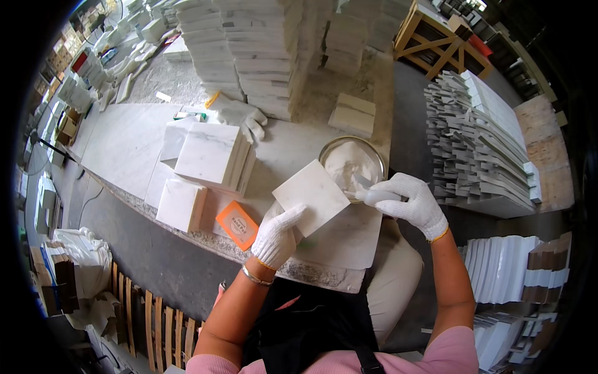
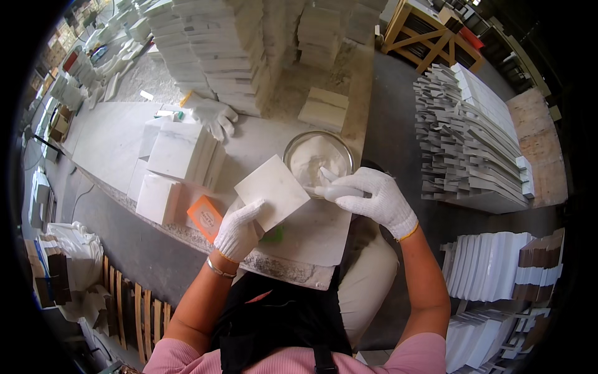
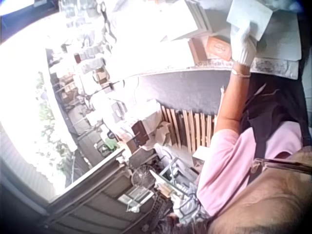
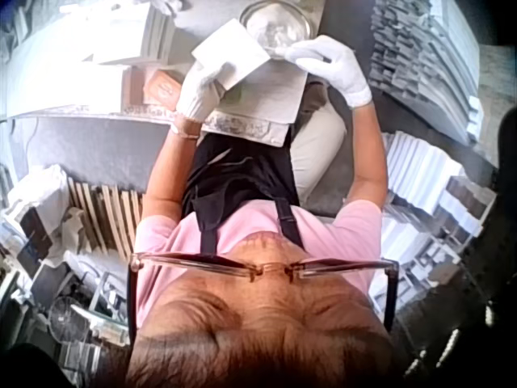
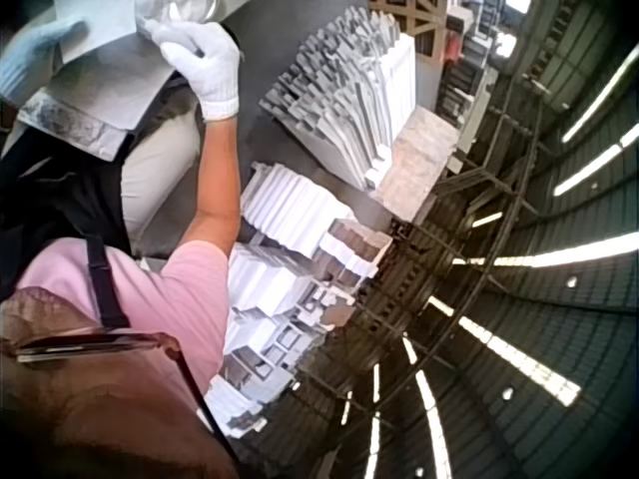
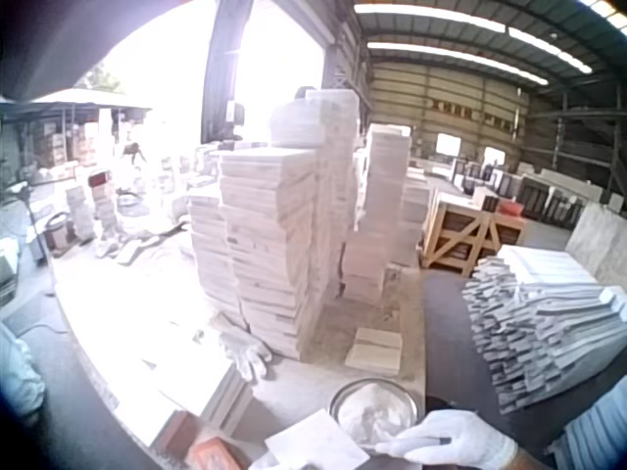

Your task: The person picks up white square tiles from a stack, smooths their edges with a green sanding block, and applies a white paste to the edges using a small metal spatula. The person then places the finished tiles back onto the stack.

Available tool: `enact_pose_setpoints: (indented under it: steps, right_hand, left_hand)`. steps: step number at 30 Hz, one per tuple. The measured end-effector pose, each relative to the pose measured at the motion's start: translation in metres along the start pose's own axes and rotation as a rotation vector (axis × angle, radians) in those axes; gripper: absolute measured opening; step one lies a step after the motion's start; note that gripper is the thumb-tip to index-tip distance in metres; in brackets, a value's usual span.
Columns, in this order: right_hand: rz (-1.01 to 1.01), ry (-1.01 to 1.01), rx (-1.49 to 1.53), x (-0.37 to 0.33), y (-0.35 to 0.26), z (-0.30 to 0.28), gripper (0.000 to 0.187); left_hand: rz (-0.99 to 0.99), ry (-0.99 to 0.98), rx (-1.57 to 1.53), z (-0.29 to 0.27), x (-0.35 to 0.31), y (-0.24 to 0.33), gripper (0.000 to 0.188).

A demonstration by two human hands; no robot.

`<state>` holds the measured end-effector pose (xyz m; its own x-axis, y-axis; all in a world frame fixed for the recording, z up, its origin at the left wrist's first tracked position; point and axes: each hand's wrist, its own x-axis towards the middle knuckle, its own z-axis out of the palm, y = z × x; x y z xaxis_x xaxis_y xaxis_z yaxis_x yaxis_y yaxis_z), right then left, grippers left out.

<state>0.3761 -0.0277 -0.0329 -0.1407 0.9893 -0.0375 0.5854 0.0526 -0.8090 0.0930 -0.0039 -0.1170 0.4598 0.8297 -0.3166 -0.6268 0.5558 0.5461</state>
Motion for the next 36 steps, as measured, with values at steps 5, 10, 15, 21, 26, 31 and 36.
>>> enact_pose_setpoints:
  steps: [5,10,15,21,26,31,36]
  right_hand:
    - [-0.026,-0.002,-0.018,0.0000,0.0022,-0.0009,0.030]
    - [-0.054,-0.005,-0.022,0.0024,0.0000,-0.0003,0.030]
    - [-0.067,0.009,-0.036,0.0044,0.0007,0.0006,0.030]
    - [-0.061,-0.010,-0.034,0.0049,0.0003,-0.0005,0.029]
    - [-0.054,-0.001,-0.042,0.0040,0.0012,-0.0002,0.028]
    - [-0.067,0.000,-0.025,0.0045,0.0019,0.0005,0.029]
    - [-0.004,-0.007,0.026,0.0051,0.0018,0.0006,0.027]
  left_hand:
    - [-0.005,0.014,0.010,0.0029,-0.0012,0.0021,0.047]
    - [-0.005,0.014,0.016,-0.0006,-0.0001,0.0006,0.047]
    - [-0.005,0.002,0.019,0.0004,-0.0004,0.0012,0.047]
    - [-0.008,-0.001,0.019,-0.0008,0.0004,0.0002,0.048]
    - [-0.009,-0.006,0.018,-0.0002,0.0003,0.0008,0.048]
    - [-0.007,0.005,0.032,-0.0015,0.0008,-0.0003,0.048]
    - [0.000,0.002,0.045,-0.0001,0.0007,0.0004,0.048]
